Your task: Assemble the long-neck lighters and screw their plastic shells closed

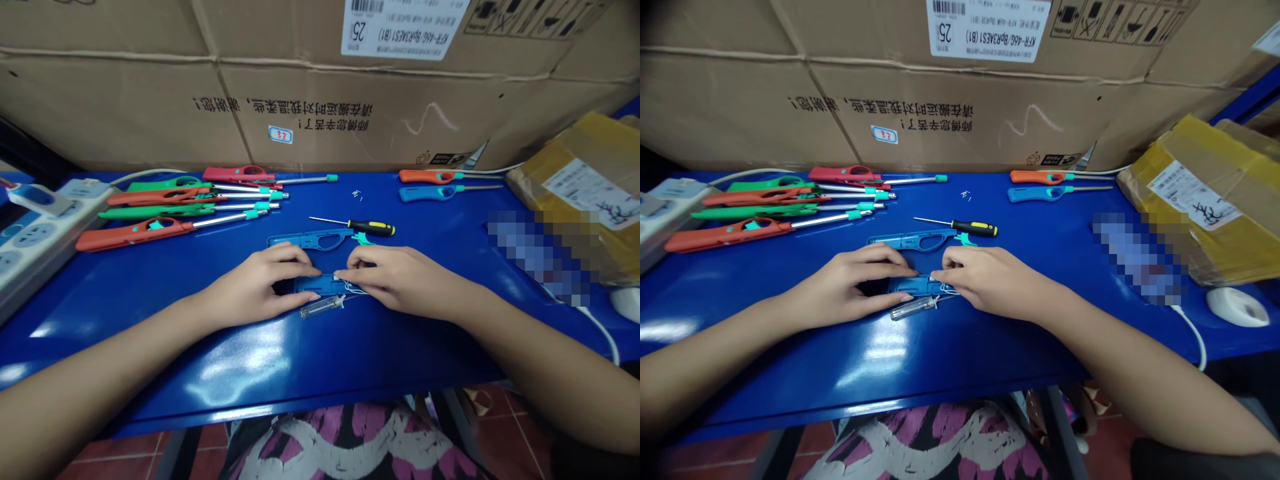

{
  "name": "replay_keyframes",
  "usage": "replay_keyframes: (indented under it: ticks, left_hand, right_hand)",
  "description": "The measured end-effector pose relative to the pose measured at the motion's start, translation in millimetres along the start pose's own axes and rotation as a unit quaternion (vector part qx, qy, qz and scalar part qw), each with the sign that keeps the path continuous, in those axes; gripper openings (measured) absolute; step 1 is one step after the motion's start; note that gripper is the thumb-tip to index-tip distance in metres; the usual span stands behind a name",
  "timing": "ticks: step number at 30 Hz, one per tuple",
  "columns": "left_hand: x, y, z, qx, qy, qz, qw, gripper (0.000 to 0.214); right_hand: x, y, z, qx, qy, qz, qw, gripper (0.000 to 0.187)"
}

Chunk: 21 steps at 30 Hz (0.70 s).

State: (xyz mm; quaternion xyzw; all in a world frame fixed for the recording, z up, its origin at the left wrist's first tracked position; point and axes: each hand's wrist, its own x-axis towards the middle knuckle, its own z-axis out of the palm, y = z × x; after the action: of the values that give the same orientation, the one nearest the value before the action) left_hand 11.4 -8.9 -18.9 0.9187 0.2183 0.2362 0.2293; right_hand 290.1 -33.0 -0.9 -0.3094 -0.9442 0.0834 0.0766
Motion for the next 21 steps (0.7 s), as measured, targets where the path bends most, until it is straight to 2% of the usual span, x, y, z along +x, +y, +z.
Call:
replay_keyframes:
  ticks: [4, 8, 11, 14, 16, 17, 19, 21]
  left_hand:
    - [1, 0, 1.9, -0.003, 0.003, -0.003, 1.0, 0.027]
    - [1, 1, 2.4, -0.005, 0.003, -0.001, 1.0, 0.026]
    - [1, 2, 1.5, -0.001, -0.001, 0.0, 1.0, 0.026]
    - [1, 2, -1.2, 0.015, -0.008, -0.001, 1.0, 0.026]
    - [1, 3, -4.0, 0.033, -0.016, -0.003, 0.999, 0.027]
    - [1, 3, -5.6, 0.042, -0.021, -0.005, 0.999, 0.028]
    - [1, 4, -8.3, 0.058, -0.027, -0.011, 0.998, 0.028]
    - [1, 5, -9.9, 0.065, -0.028, -0.016, 0.997, 0.028]
  right_hand:
    - [2, -3, 1, -0.036, 0.002, -0.015, 0.999, 0.043]
    - [4, -10, 4, -0.074, -0.022, -0.024, 0.997, 0.046]
    - [5, -12, 2, -0.046, -0.025, -0.016, 0.998, 0.041]
    - [2, -8, -12, 0.027, 0.018, 0.006, 0.999, 0.041]
    - [-7, -3, -28, 0.064, 0.064, 0.051, 0.995, 0.04]
    - [-13, 0, -37, 0.067, 0.062, 0.074, 0.993, 0.035]
    - [-28, 4, -51, 0.052, 0.02, 0.115, 0.992, 0.023]
    - [-44, 5, -58, 0.048, -0.054, 0.173, 0.982, 0.027]
